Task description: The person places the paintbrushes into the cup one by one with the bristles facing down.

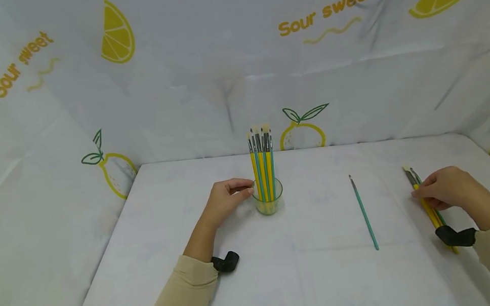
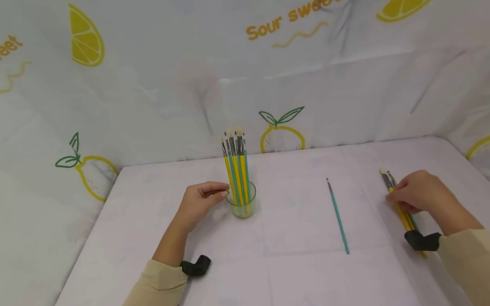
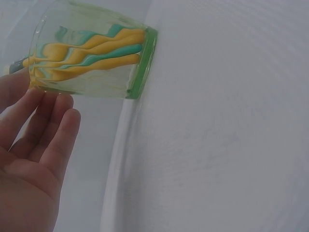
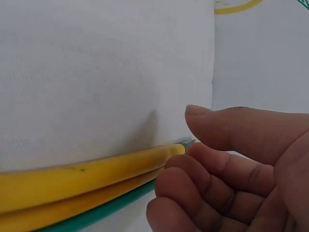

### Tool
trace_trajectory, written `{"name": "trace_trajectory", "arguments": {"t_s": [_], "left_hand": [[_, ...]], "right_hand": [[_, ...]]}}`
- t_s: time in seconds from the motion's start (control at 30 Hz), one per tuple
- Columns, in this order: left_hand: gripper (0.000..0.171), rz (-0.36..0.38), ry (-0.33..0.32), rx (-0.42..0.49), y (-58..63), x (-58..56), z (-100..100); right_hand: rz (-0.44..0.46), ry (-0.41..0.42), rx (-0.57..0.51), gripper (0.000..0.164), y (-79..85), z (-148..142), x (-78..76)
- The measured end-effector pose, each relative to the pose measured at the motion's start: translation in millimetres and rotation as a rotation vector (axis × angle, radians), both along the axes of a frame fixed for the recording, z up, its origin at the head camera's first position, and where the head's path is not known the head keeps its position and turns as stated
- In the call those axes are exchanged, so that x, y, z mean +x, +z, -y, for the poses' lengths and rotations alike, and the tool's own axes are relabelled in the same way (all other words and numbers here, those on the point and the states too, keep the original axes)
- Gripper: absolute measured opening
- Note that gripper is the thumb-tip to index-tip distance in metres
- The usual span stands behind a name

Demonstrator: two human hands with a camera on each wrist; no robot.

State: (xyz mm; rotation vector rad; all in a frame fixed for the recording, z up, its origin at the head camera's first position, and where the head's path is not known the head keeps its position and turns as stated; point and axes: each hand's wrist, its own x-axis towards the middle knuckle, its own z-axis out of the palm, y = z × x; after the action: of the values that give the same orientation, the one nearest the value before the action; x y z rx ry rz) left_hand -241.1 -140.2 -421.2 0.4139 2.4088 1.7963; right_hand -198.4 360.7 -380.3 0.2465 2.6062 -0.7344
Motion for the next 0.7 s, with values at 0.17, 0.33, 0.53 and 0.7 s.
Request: {"name": "trace_trajectory", "arguments": {"t_s": [0.17, 0.33, 0.53, 0.7], "left_hand": [[0.028, -0.021, -0.012, -0.016, -1.6, -0.1, 0.9], [0.026, -0.021, -0.014, -0.014, -2.8, 1.0, 1.6], [0.027, -0.028, -0.017, -0.019, -2.7, 1.0, 1.8], [0.031, -0.020, -0.017, -0.013, -2.4, -0.4, 1.6]], "right_hand": [[0.019, 0.024, -0.002, 0.039, -3.2, -3.4, 3.2], [0.019, 0.036, -0.011, 0.037, -7.3, 0.2, 6.7], [0.025, 0.064, 0.029, 0.035, -7.6, 7.3, 6.2], [0.007, 0.069, 0.042, 0.035, -7.5, 9.9, 5.7]]}}
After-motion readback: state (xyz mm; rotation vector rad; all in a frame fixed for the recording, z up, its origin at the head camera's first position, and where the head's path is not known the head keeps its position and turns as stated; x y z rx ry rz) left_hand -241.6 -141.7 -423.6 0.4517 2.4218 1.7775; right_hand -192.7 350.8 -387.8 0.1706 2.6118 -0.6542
